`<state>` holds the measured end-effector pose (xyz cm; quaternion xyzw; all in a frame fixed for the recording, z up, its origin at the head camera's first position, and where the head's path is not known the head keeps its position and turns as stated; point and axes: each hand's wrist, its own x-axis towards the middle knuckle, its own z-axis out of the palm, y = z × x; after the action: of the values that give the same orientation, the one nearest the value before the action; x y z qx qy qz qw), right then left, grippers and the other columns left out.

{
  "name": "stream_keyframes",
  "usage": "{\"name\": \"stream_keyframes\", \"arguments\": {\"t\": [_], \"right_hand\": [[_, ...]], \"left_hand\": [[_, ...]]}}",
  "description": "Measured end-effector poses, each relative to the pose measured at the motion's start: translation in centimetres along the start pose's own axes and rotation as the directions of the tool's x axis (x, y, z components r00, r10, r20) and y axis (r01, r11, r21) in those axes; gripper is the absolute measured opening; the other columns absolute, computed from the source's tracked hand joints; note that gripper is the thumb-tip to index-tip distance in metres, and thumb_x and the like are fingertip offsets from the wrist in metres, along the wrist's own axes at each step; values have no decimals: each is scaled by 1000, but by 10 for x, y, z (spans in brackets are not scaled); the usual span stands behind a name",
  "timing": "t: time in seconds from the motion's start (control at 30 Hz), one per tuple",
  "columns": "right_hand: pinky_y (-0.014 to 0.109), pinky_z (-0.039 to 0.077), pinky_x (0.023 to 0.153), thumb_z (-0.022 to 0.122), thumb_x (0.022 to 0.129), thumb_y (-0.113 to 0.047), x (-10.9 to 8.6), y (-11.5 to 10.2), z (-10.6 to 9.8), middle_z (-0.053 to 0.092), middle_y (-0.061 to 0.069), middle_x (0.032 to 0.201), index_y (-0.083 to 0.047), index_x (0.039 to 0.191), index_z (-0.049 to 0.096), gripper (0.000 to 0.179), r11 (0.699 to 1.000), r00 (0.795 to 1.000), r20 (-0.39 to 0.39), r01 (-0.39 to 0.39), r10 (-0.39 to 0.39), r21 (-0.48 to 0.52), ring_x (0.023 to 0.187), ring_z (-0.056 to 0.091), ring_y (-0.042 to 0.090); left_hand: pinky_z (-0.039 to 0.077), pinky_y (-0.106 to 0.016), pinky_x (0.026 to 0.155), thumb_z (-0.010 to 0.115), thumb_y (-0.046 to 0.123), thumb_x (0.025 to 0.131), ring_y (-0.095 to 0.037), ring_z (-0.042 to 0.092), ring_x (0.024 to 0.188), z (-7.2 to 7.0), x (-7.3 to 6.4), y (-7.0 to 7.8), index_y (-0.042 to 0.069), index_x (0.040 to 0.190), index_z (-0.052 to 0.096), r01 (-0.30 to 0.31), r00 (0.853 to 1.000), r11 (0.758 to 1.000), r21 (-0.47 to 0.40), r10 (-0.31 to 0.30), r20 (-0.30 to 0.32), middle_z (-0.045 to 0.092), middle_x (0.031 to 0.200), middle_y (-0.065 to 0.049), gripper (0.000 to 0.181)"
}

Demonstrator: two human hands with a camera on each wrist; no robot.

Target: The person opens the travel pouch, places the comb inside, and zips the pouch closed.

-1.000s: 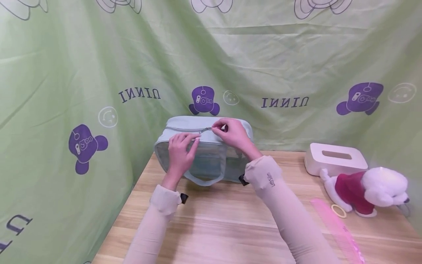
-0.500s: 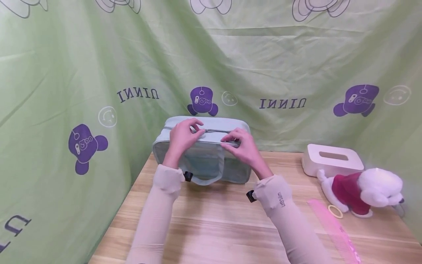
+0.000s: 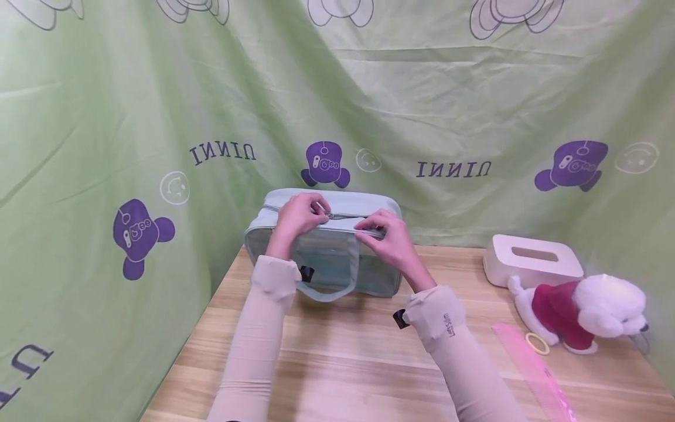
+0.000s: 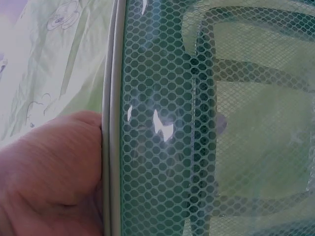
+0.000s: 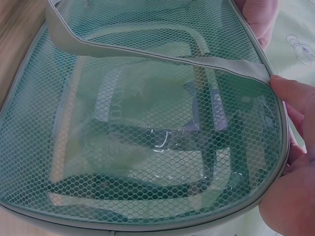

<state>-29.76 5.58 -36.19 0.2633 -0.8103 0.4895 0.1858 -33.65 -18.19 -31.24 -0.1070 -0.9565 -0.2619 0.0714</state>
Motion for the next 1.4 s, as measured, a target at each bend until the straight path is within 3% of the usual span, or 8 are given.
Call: {"name": "stream_keyframes", "arguments": {"t": [0.33, 0.53, 0.7, 0.97, 1.17, 1.4], "right_hand": [[37, 50, 85, 84, 86, -10, -2, 0, 3, 73, 8, 95, -8, 100, 81, 14, 1000, 1000, -12, 10, -10, -4, 95, 63, 23], [31, 49, 86, 83, 87, -10, -6, 3, 3, 74, 9, 95, -7, 99, 80, 12, 1000, 999, -21, 28, -29, -5, 94, 63, 22], [27, 47, 87, 83, 87, -8, -8, 5, 1, 75, 10, 97, -6, 98, 80, 12, 1000, 999, -38, 21, -20, 11, 95, 63, 22], [27, 48, 86, 83, 88, -9, -6, 4, -2, 74, 10, 98, -6, 99, 80, 12, 1000, 1000, -26, -15, 15, 16, 95, 63, 21], [26, 49, 87, 83, 88, -10, -5, 3, 0, 74, 9, 98, -6, 99, 79, 13, 1000, 1000, -19, -12, 12, 22, 95, 63, 21], [26, 49, 87, 83, 87, -10, -5, 1, 3, 74, 9, 98, -6, 99, 80, 13, 999, 1000, -16, 1, 0, 35, 96, 64, 22]], "left_hand": [[51, -40, 87, 71, 8, 95, -24, 67, 88, 1, -1, -2, 9, 100, 74, -117, 992, 990, -81, 120, 27, 73, 92, -9, 6], [51, -41, 87, 68, 6, 98, -24, 65, 86, -3, -5, -8, 9, 104, 74, -133, 991, 990, -48, 133, -23, 72, 91, -10, 9], [54, -44, 89, 67, 2, 97, -29, 68, 90, -16, -9, -29, 7, 105, 74, -103, 991, 994, -26, 100, -90, 74, 96, -14, 12], [57, -49, 89, 61, 1, 100, -36, 69, 98, -41, -17, -70, 5, 114, 72, 26, 985, 999, -45, -33, -167, 73, 109, -22, 18], [57, -51, 88, 59, 0, 101, -38, 68, 97, -53, -23, -88, 5, 114, 72, 70, 969, 996, -55, -81, -232, 72, 110, -23, 19], [57, -49, 85, 58, 1, 101, -38, 68, 99, -57, -30, -100, 4, 115, 72, 101, 962, 992, -75, -117, -246, 72, 111, -24, 20]]}}
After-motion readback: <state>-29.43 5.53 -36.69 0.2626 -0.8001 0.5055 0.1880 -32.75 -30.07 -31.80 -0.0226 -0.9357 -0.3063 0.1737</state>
